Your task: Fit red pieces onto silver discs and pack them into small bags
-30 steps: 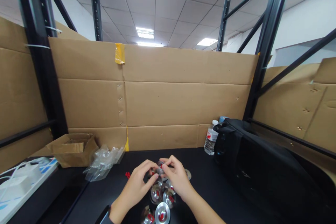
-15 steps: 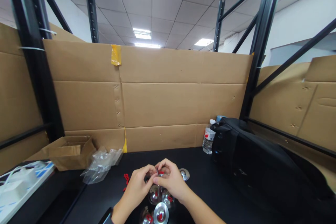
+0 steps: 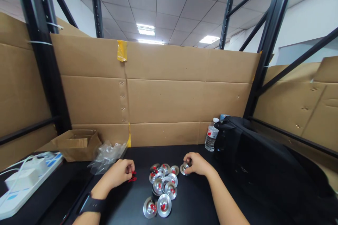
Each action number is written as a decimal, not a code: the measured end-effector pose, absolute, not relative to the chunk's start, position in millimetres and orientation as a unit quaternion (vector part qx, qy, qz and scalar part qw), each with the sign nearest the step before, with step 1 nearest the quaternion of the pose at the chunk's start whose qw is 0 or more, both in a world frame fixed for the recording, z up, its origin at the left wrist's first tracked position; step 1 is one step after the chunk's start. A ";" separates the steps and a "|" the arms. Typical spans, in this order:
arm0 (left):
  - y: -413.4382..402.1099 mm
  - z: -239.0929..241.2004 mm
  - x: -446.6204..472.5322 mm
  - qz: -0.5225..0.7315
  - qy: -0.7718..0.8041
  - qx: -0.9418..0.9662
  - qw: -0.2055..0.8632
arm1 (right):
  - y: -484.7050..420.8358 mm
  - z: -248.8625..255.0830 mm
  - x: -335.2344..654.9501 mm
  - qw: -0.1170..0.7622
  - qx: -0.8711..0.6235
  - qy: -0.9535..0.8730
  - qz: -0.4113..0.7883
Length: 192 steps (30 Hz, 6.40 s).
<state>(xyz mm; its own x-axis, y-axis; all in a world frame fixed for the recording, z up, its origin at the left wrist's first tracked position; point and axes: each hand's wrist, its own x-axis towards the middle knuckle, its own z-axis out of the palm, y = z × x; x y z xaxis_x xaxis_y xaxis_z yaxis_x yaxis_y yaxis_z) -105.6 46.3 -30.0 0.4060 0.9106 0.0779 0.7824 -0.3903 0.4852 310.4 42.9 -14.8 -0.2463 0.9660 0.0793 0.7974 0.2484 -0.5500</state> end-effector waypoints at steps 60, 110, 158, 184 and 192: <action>19.5 -35.2 7.1 0.500 0.333 0.646 0.471 | -11.5 -5.7 187.8 0.499 -0.333 -0.696 0.394; -5.2 -40.3 23.1 0.216 0.455 0.861 0.070 | 27.8 -1.4 290.2 0.252 -0.546 -0.784 0.154; 17.5 -39.8 25.4 0.474 0.311 0.671 0.478 | -4.0 5.1 205.6 0.396 -0.367 -0.801 0.257; 46.6 -25.0 -104.6 0.203 0.512 0.817 0.170 | 43.7 -16.1 305.1 0.194 -0.566 -0.781 0.178; 40.2 -23.3 -78.7 0.247 0.453 0.844 0.143 | 46.6 -26.8 303.6 0.142 -0.563 -0.789 0.200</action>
